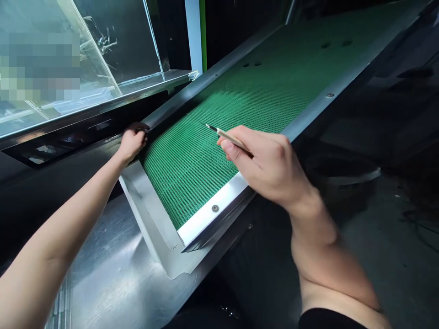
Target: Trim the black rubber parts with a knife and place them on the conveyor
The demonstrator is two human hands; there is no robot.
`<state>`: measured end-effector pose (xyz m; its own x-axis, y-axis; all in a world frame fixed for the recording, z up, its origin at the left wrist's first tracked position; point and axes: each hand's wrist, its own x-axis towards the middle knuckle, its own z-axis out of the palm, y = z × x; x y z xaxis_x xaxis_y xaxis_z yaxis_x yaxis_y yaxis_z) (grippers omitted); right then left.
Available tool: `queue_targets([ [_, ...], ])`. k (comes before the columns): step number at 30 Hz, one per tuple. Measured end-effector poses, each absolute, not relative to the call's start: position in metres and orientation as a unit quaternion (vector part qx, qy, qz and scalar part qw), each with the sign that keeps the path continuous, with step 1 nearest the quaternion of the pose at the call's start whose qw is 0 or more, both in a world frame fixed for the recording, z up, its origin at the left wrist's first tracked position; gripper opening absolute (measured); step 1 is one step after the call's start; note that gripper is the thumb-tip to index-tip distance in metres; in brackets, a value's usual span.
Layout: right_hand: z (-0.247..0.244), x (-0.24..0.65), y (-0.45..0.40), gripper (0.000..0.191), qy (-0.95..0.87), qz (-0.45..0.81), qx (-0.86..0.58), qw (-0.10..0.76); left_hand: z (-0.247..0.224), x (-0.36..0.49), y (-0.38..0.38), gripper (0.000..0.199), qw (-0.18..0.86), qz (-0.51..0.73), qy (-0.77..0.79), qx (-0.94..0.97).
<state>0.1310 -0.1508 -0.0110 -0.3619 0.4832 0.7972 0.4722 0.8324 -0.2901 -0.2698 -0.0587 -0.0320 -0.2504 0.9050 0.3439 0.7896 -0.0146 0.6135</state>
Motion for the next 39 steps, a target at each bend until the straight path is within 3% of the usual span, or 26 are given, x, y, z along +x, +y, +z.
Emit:
queue_targets([
  [4, 0.020, 0.148, -0.101, 0.016, -0.846, -0.066, -0.318, 0.423, -0.036, -0.277, -0.152, 0.034, 0.238, 0.492, 0.646, 0.532],
  [6, 0.031, 0.152, -0.070, 0.033, -0.889, -0.033, -0.319, 0.327, -0.036, -0.281, -0.210, 0.032, 0.328, 0.531, 0.619, 0.476],
  [9, 0.036, 0.152, -0.036, 0.048, -0.934, 0.092, -0.295, 0.178, -0.040, -0.282, -0.292, 0.032, 0.350, 0.547, 0.642, 0.407],
  [12, 0.034, 0.150, -0.027, 0.045, -0.927, 0.210, -0.266, 0.160, -0.056, -0.275, -0.358, 0.034, 0.349, 0.565, 0.678, 0.315],
  [15, 0.035, 0.145, -0.033, 0.038, -0.933, 0.208, -0.260, 0.132, -0.087, -0.264, -0.401, 0.037, 0.392, 0.578, 0.689, 0.196],
  [20, 0.048, 0.121, -0.032, 0.038, -0.939, 0.099, -0.308, 0.120, -0.145, -0.244, -0.427, 0.045, 0.517, 0.620, 0.588, 0.053],
  [24, 0.053, 0.099, -0.015, 0.049, -0.918, 0.142, -0.362, 0.081, -0.186, -0.234, -0.433, 0.063, 0.594, 0.622, 0.511, 0.018],
  [28, 0.046, 0.098, -0.001, 0.031, -0.911, 0.194, -0.359, 0.055, -0.219, -0.230, -0.445, 0.073, 0.588, 0.609, 0.525, 0.081],
  [31, 0.038, 0.104, -0.001, 0.023, -0.909, 0.151, -0.385, 0.058, -0.230, -0.228, -0.452, 0.074, 0.570, 0.607, 0.540, 0.124],
  [39, 0.040, 0.095, -0.020, 0.034, -0.879, 0.010, -0.472, -0.070, -0.227, -0.222, -0.450, 0.080, 0.580, 0.585, 0.541, 0.168],
])
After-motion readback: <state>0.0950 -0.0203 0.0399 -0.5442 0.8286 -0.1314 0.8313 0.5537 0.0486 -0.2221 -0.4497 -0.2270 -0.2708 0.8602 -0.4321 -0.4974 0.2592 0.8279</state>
